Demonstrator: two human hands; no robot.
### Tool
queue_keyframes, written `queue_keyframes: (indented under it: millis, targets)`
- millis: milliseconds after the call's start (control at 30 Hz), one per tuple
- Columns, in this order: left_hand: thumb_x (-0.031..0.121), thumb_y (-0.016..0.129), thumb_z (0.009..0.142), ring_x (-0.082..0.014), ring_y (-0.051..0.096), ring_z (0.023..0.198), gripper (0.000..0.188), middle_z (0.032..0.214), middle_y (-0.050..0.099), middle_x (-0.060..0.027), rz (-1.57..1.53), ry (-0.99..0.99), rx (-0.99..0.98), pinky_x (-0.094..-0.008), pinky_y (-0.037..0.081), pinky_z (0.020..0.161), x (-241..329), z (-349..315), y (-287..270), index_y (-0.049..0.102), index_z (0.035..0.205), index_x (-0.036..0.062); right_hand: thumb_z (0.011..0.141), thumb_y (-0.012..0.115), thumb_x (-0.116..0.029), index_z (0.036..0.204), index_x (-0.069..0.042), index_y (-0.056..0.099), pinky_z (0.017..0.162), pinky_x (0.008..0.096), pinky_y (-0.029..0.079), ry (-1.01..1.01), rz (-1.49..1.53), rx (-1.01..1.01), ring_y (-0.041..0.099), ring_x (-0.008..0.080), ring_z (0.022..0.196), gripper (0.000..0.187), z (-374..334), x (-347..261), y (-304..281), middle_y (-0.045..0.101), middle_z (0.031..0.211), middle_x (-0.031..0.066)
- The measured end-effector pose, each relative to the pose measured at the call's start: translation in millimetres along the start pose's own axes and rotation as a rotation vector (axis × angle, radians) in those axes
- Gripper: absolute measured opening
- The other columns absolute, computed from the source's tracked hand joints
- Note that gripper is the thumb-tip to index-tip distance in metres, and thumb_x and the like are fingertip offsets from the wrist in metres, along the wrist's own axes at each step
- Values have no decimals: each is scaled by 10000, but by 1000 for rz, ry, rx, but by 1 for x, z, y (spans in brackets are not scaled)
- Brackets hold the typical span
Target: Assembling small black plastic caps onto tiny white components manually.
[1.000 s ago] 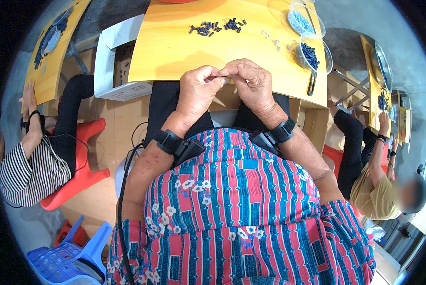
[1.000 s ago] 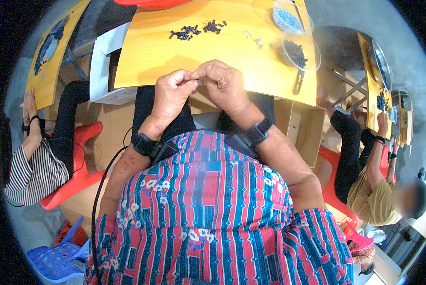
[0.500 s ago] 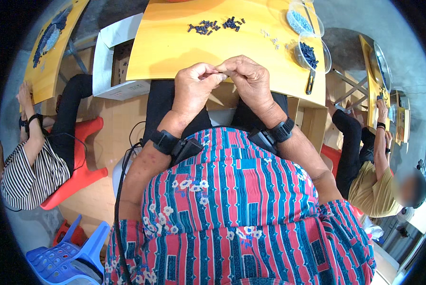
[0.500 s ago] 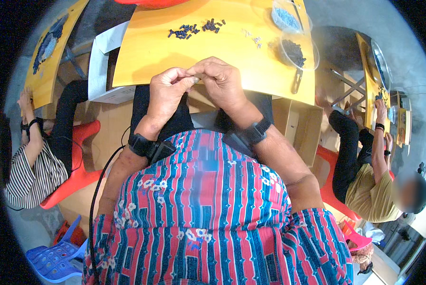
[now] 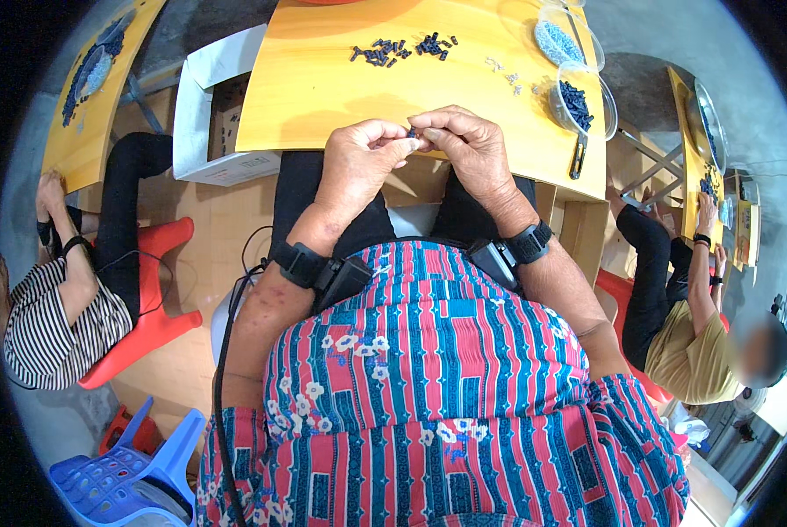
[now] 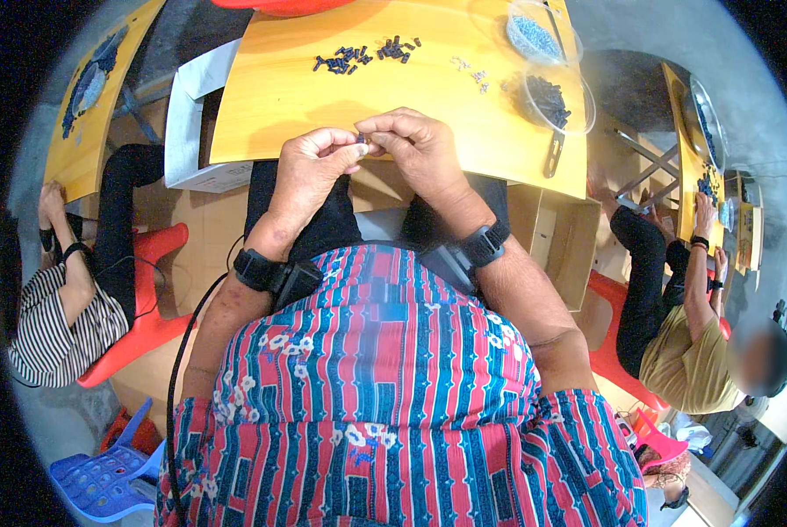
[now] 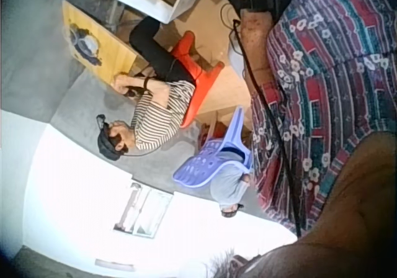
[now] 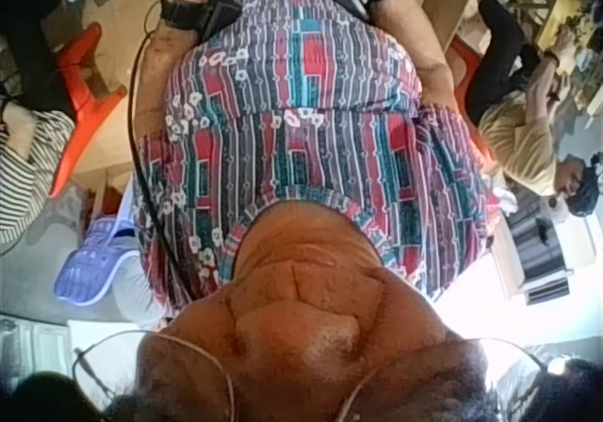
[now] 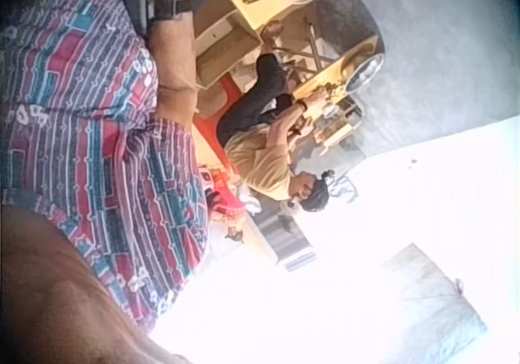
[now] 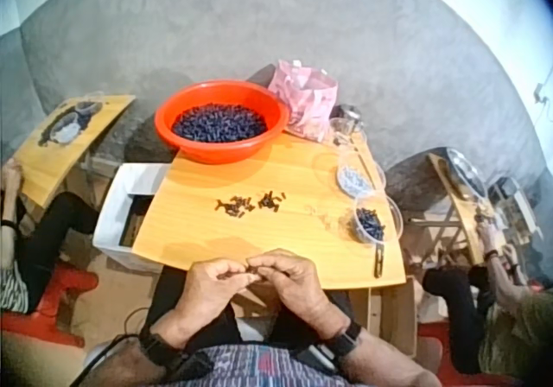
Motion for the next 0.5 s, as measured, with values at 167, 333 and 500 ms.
queue_keyframes:
  millis: [167, 333, 500]
  targets:
    - [73, 671, 885, -99, 648, 802, 127, 884, 693, -74, -2, -20, -38, -225, 537, 690, -3, -1, 5, 672, 950, -37, 908, 582, 20, 1028, 4, 698, 744, 239, 548, 72, 47, 36, 645, 111, 799, 167, -4, 7, -1, 653, 916, 59]
    - [74, 712, 848, -95, 649, 735, 142, 807, 701, -78, -110, -1, 9, -227, 540, 648, -5, -3, 4, 686, 911, -51, 903, 587, 25, 1010, -1, 702, 731, 232, 542, 55, 39, 57, 643, 106, 792, 159, -6, 10, 0, 652, 912, 55]
    - [65, 713, 840, -100, 651, 734, 140, 807, 705, -87, -74, 24, 28, -228, 534, 663, -5, -7, 3, 684, 910, -53, 901, 587, 31, 993, 2, 700, 730, 226, 527, 7, 9, 49, 639, 103, 793, 149, -9, 5, 3, 649, 901, 52]
Point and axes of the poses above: each hand's wrist, its own z-axis towards the middle knuckle, its own y-axis out of the palm, x = y × z, the point moved 10 cm from there along z, towards the middle knuckle
